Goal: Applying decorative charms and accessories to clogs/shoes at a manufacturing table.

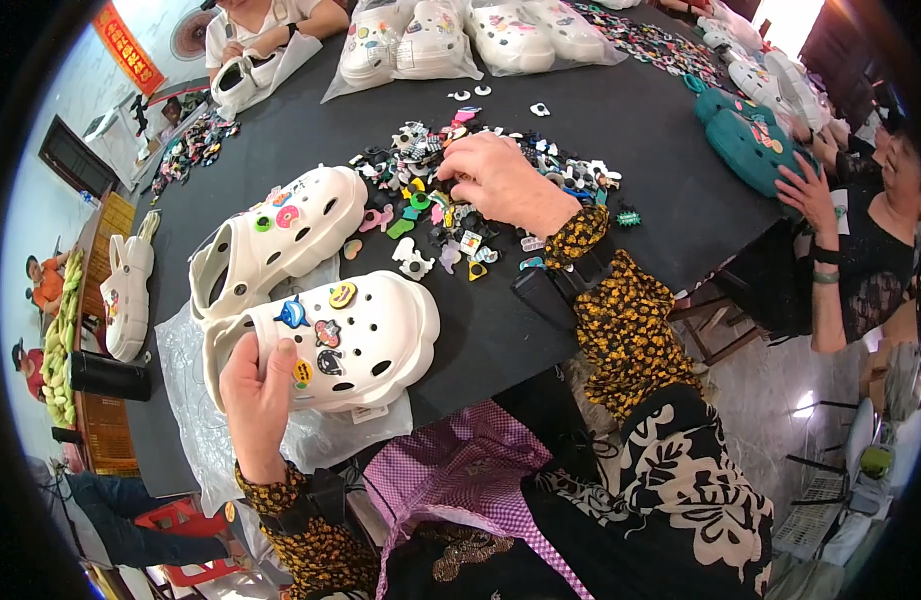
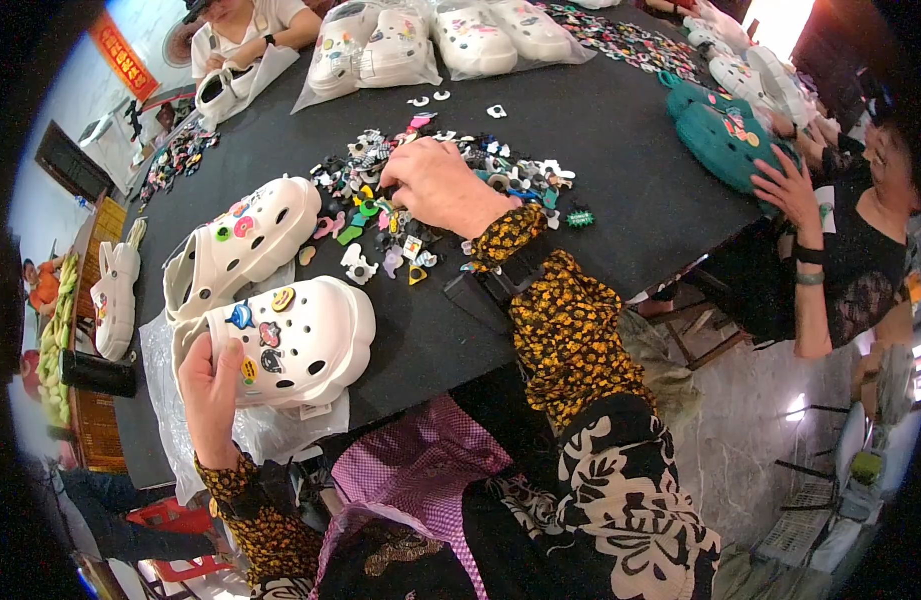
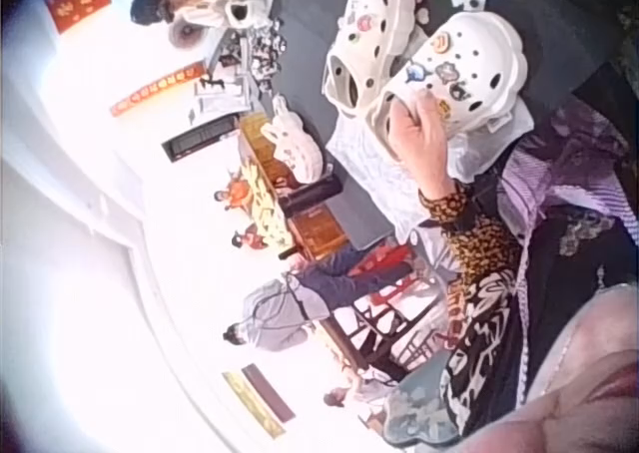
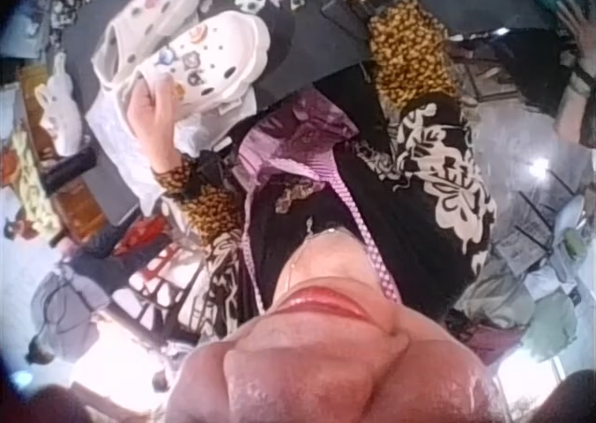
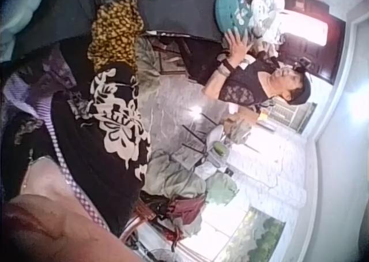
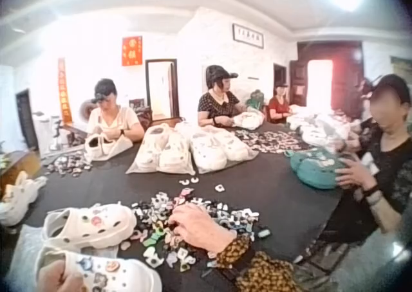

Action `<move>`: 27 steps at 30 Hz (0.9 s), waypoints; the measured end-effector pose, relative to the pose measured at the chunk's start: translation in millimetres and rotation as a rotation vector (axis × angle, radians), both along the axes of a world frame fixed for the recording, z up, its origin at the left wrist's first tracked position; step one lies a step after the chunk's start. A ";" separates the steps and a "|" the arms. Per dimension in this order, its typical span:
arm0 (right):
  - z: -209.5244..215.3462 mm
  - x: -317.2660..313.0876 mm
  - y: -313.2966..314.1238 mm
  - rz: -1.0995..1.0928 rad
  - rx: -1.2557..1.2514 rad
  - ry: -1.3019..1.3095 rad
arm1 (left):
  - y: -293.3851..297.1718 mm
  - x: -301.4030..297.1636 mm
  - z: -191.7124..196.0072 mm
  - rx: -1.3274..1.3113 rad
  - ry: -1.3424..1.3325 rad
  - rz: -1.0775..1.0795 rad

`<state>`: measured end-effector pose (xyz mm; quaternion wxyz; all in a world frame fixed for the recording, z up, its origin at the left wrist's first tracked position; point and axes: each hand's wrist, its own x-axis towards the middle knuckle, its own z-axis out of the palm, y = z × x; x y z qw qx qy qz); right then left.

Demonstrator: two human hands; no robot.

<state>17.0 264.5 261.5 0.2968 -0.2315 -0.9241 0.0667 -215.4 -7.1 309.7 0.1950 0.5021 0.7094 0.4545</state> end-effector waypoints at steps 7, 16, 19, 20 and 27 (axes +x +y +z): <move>25.2 4.2 -11.4 0.238 -1.066 0.621 | 0.5 -1.2 -1.7 -0.005 0.031 0.015; 26.8 8.4 -9.6 0.394 -1.390 0.785 | -2.0 -3.4 -6.0 0.023 0.030 0.028; 25.1 8.4 -9.3 0.377 -1.402 0.794 | -1.2 -2.0 -6.8 0.041 0.026 0.038; 23.3 10.4 -7.5 0.382 -1.394 0.791 | 0.7 -1.5 -7.2 0.040 0.025 0.037; 16.4 7.5 -2.9 0.368 -1.343 0.749 | -0.6 -1.6 -3.1 -0.016 0.150 0.071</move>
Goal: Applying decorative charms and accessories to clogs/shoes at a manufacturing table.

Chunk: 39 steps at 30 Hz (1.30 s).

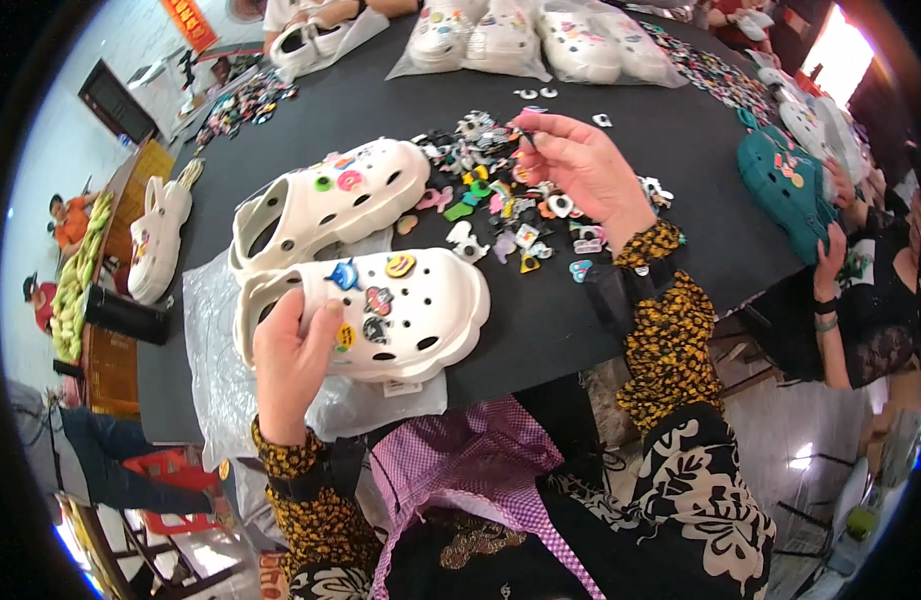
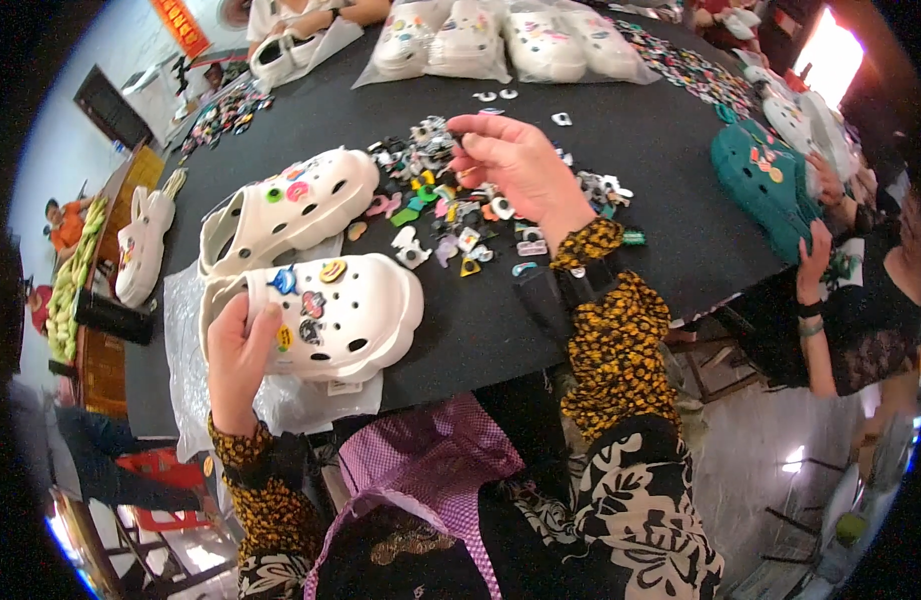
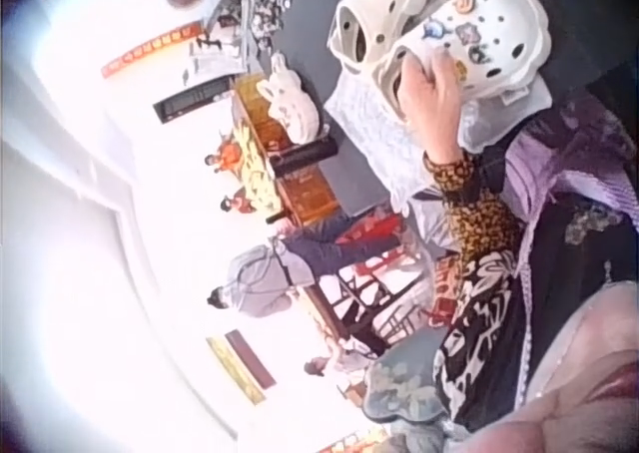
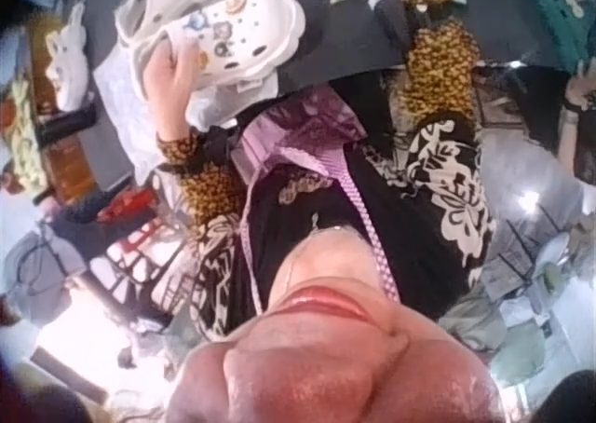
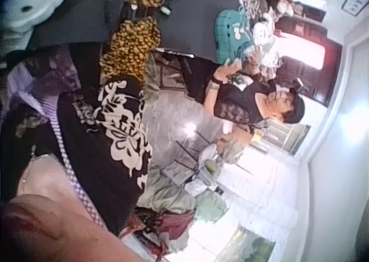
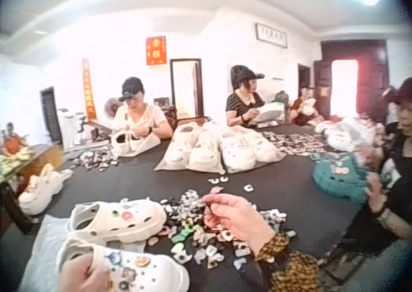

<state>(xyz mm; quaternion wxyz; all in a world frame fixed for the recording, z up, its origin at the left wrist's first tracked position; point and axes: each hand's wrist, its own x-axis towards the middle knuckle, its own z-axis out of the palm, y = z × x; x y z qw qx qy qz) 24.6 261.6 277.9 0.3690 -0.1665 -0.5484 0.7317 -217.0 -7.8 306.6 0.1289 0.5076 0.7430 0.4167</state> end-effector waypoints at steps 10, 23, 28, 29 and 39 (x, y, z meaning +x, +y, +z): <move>-5.2 -2.8 1.8 -0.069 -0.003 -0.043 | -3.0 -2.1 -0.3 0.005 -0.049 -0.036; -2.3 -7.3 -2.7 -0.155 -0.005 -0.064 | -2.6 -1.2 2.0 -0.034 0.010 -0.021; 0.4 -6.9 -4.8 -0.199 -0.018 -0.046 | -2.6 0.4 3.2 -0.029 0.008 -0.025; 0.5 -6.7 -4.7 -0.197 -0.018 -0.049 | -2.4 0.1 1.7 -0.020 -0.005 -0.026; -2.7 -9.0 -5.7 -0.178 -0.031 -0.055 | -7.7 -2.8 2.4 -0.050 -0.026 -0.050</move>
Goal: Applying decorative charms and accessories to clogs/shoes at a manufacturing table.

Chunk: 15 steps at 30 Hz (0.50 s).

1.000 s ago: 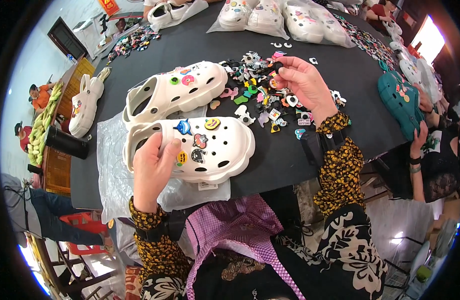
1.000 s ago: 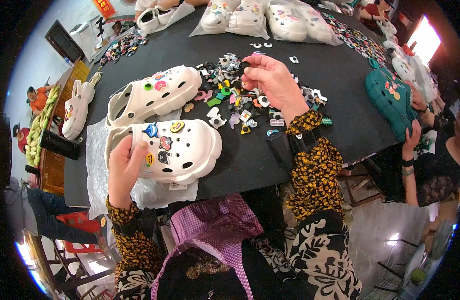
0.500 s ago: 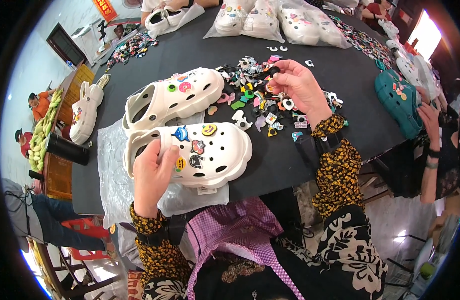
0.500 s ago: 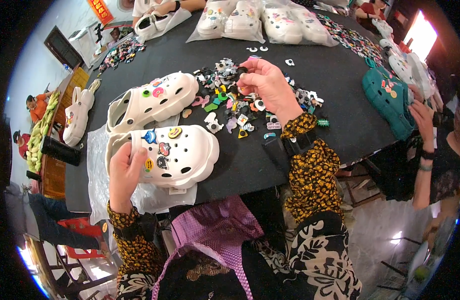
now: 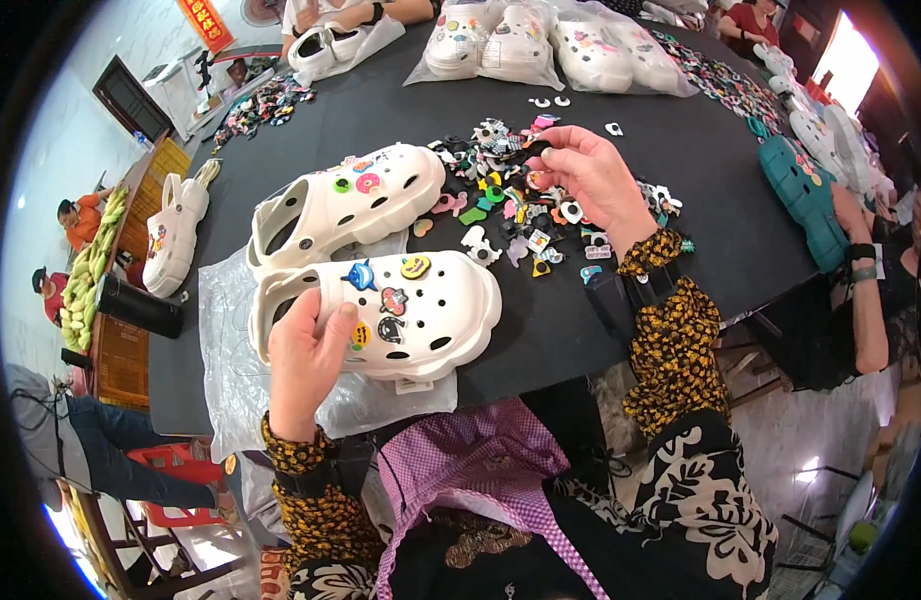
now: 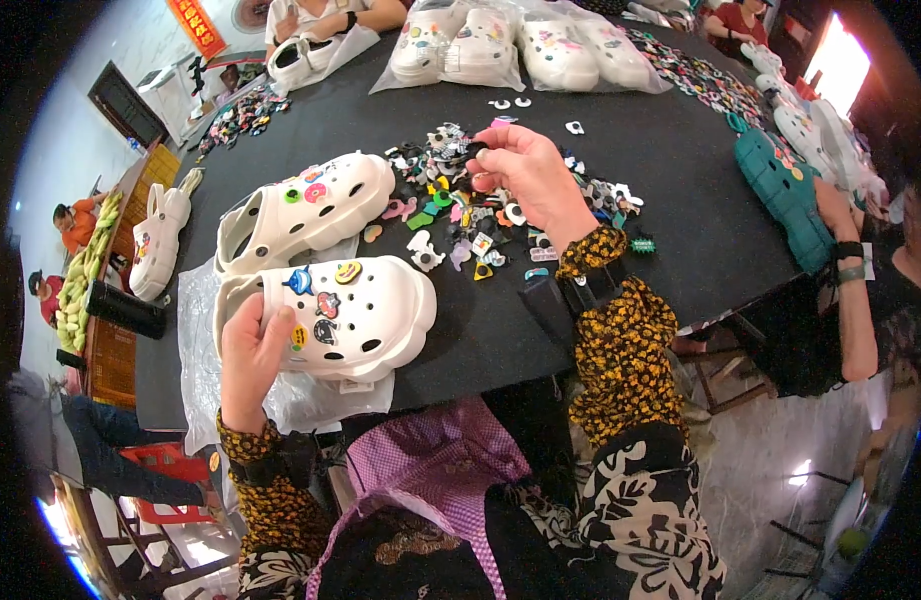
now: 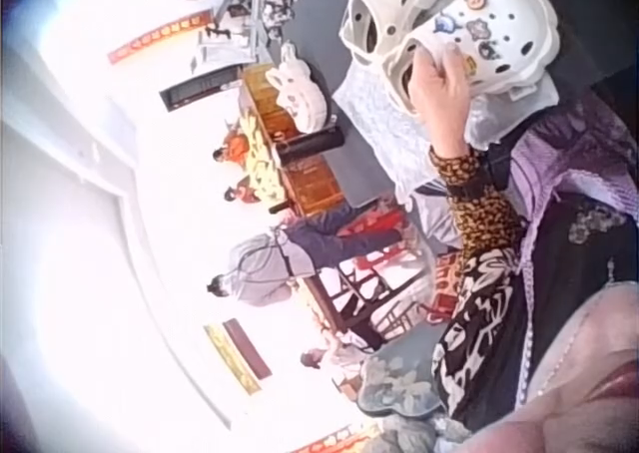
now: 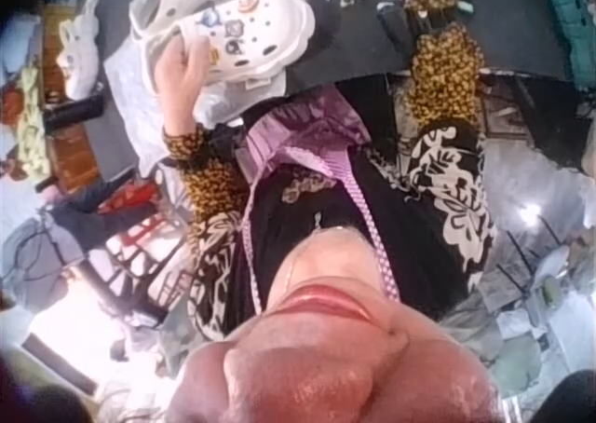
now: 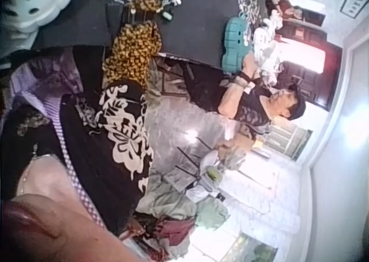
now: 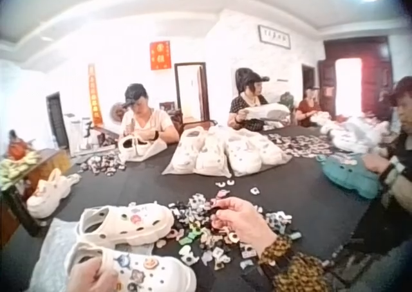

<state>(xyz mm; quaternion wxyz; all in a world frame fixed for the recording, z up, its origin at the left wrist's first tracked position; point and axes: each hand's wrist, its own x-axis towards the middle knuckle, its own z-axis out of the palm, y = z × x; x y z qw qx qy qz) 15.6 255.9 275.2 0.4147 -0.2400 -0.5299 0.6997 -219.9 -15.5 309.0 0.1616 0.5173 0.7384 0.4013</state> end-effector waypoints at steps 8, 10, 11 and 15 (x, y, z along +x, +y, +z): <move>2.5 2.7 4.1 -0.034 0.044 0.006 | -1.5 3.7 12.4 0.005 -0.260 -0.093; 1.3 1.7 4.1 -0.034 0.052 0.011 | 3.9 8.7 10.6 0.086 -0.238 -0.059; 0.7 0.6 3.5 -0.047 0.052 0.014 | 6.8 12.2 12.6 0.085 -0.235 -0.060; -0.5 1.1 3.4 -0.057 0.082 0.034 | 21.5 17.7 4.7 0.127 -0.293 -0.075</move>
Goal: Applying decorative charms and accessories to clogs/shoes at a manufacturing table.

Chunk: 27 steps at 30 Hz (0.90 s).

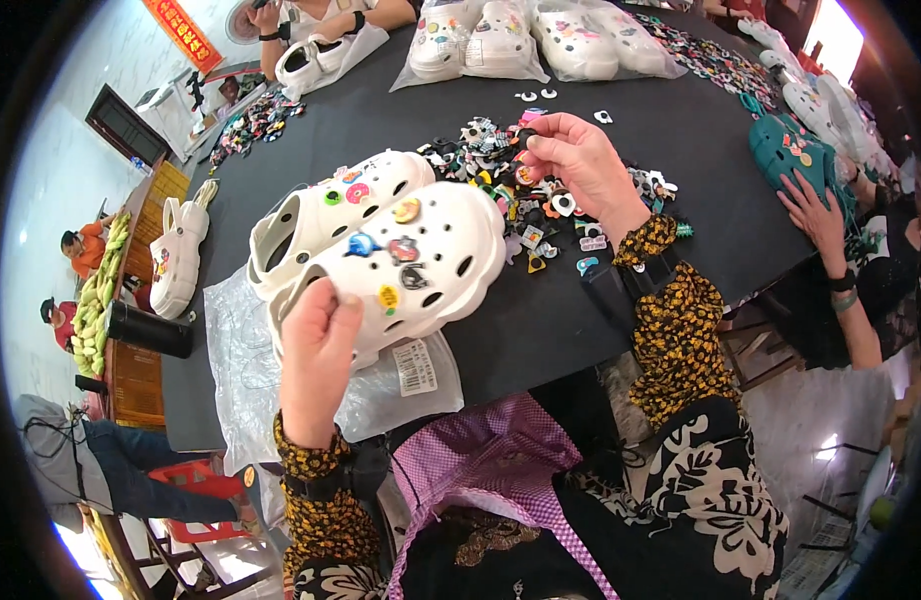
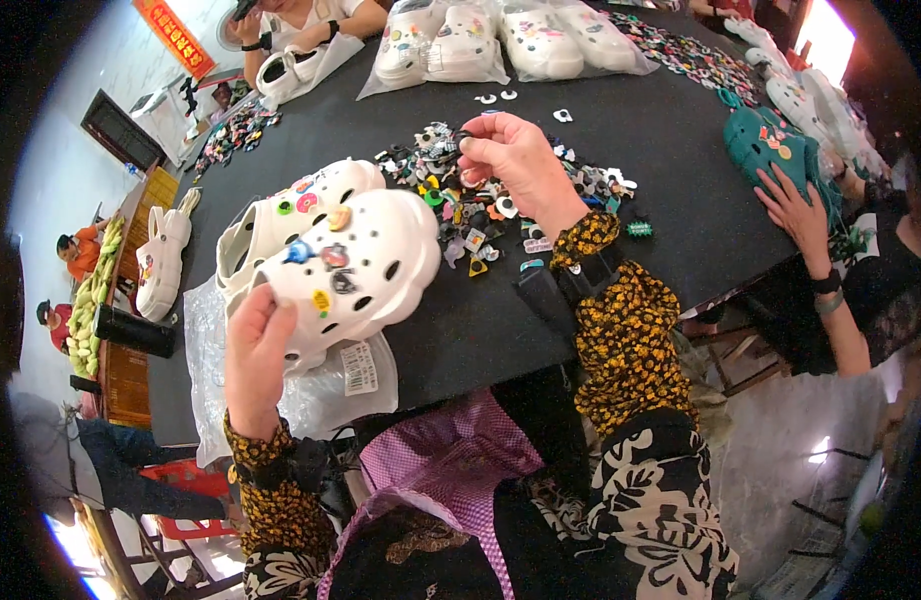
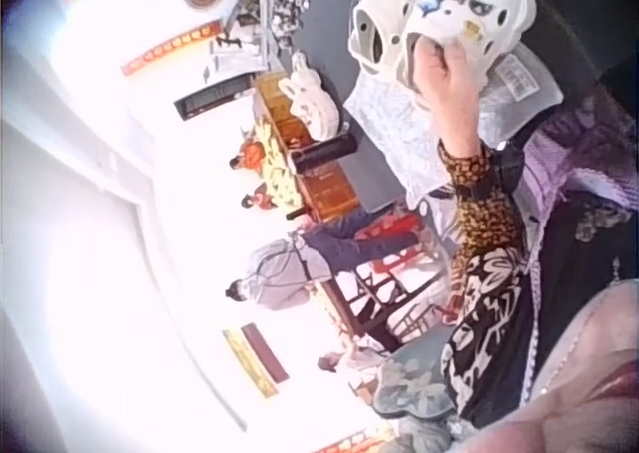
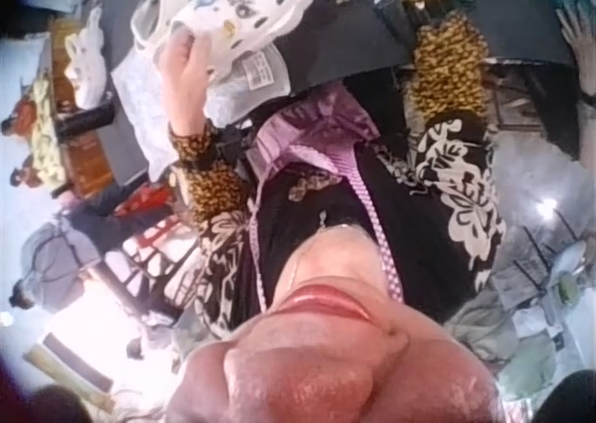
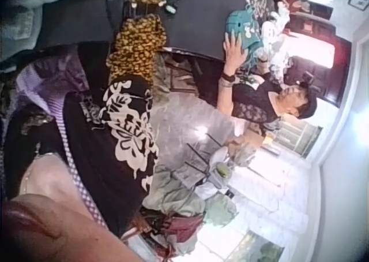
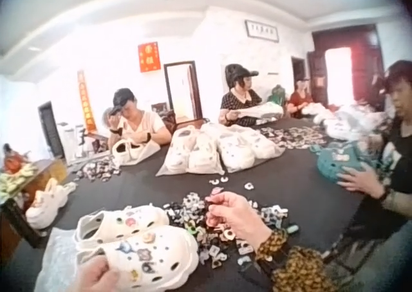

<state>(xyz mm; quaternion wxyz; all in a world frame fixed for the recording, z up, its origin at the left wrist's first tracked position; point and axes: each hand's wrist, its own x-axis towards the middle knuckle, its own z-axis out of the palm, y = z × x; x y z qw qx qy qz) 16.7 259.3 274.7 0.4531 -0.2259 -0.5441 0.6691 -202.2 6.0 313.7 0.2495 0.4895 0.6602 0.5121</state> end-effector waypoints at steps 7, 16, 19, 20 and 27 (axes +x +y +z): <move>2.5 -2.5 -3.3 0.027 0.047 -0.086 | 5.5 6.6 16.3 -0.134 0.606 -0.026; 7.9 -4.9 -8.0 -0.023 0.122 -0.160 | 14.1 -11.8 -1.1 -0.174 0.696 -0.056; 21.8 -14.6 -27.2 0.001 0.245 -0.239 | 13.5 -10.4 -9.4 -0.124 0.739 -0.019; 26.1 -21.3 -36.5 0.039 0.349 -0.287 | 11.2 -11.2 -12.1 -0.099 0.772 0.002; 27.6 -34.2 -110.0 -0.129 1.053 -0.630 | 15.5 -12.0 -10.9 -0.089 0.795 -0.044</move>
